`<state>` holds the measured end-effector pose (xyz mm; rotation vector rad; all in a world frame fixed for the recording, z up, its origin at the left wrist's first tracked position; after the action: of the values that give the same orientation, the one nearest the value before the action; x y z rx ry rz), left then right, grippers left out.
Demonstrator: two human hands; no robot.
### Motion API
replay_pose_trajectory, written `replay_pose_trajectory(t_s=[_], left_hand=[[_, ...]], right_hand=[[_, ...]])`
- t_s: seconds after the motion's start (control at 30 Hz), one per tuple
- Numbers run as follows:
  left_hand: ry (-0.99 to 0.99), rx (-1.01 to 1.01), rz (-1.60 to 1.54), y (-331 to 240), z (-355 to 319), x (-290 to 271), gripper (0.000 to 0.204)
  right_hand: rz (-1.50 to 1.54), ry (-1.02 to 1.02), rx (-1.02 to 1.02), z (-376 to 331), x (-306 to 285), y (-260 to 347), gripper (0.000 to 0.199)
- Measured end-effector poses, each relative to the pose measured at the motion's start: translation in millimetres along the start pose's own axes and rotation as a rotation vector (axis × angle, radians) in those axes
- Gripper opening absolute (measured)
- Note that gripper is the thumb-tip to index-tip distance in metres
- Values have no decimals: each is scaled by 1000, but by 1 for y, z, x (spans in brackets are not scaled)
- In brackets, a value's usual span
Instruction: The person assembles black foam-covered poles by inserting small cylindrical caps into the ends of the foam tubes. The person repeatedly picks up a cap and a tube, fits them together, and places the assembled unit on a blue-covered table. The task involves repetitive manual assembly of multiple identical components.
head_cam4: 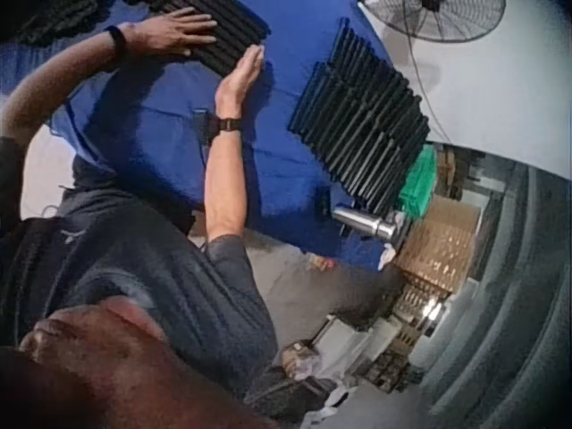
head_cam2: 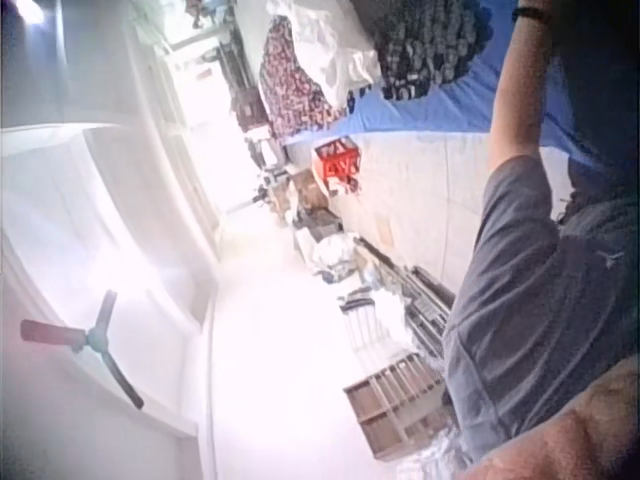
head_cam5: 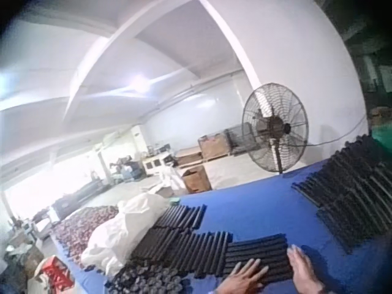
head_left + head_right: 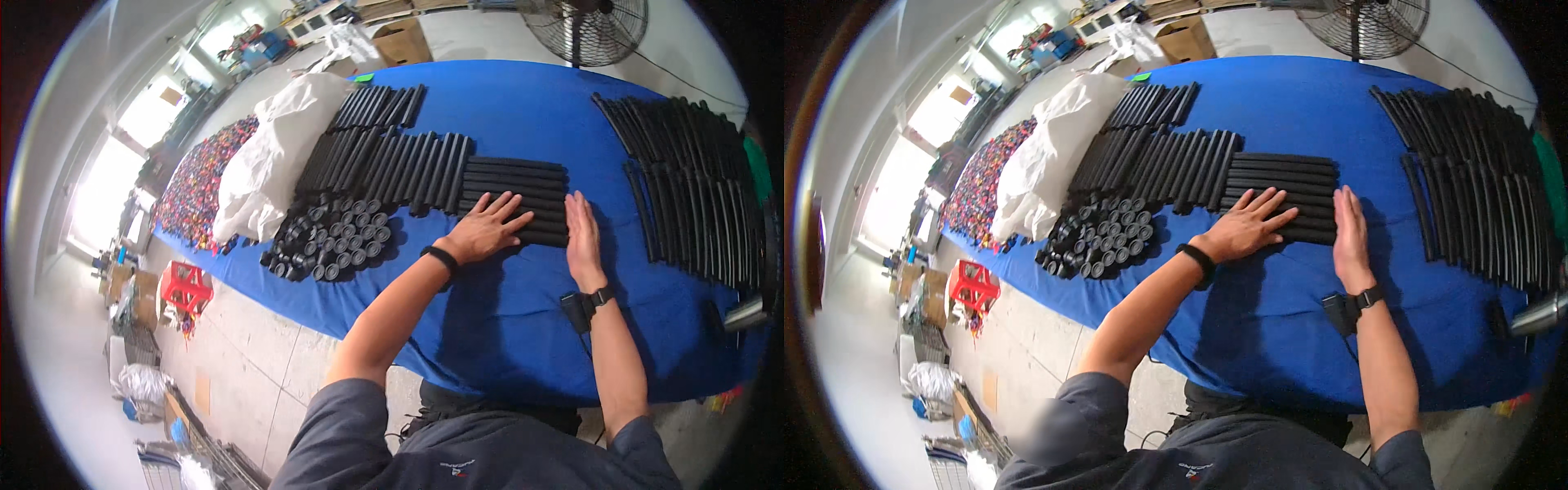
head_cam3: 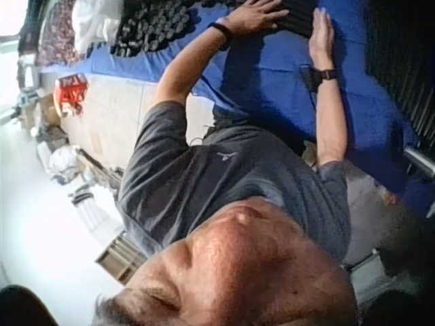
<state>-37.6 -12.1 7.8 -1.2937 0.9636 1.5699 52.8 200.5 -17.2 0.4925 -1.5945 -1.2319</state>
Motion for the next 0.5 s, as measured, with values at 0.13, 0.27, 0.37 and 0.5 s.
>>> replay_pose_trajectory(t_s=[0.13, 0.27, 0.37, 0.5], left_hand=[[21, 31, 3, 7, 7, -4, 59], [21, -9, -6, 9, 3, 2, 57], [-41, -36, 17, 5, -2, 2, 57], [-217, -125, -27, -2, -23, -24, 57]], right_hand=[[-423, 46, -71, -12, 8, 12, 72], [-1245, 350, -443, -39, 28, 20, 72], [-1429, 497, -539, -56, 45, 19, 73], [-1495, 567, -503, -69, 50, 20, 73]])
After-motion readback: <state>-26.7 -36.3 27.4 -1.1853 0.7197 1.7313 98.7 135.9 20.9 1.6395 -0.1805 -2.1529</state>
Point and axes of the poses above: each hand's wrist, its own z-axis towards the middle knuckle, its own x-axis out of the palm, y = z × x, the point moved 3 cm from there along z, towards the middle knuckle, and after that the axes turned 7 degrees about z, right-handed, at the moved point
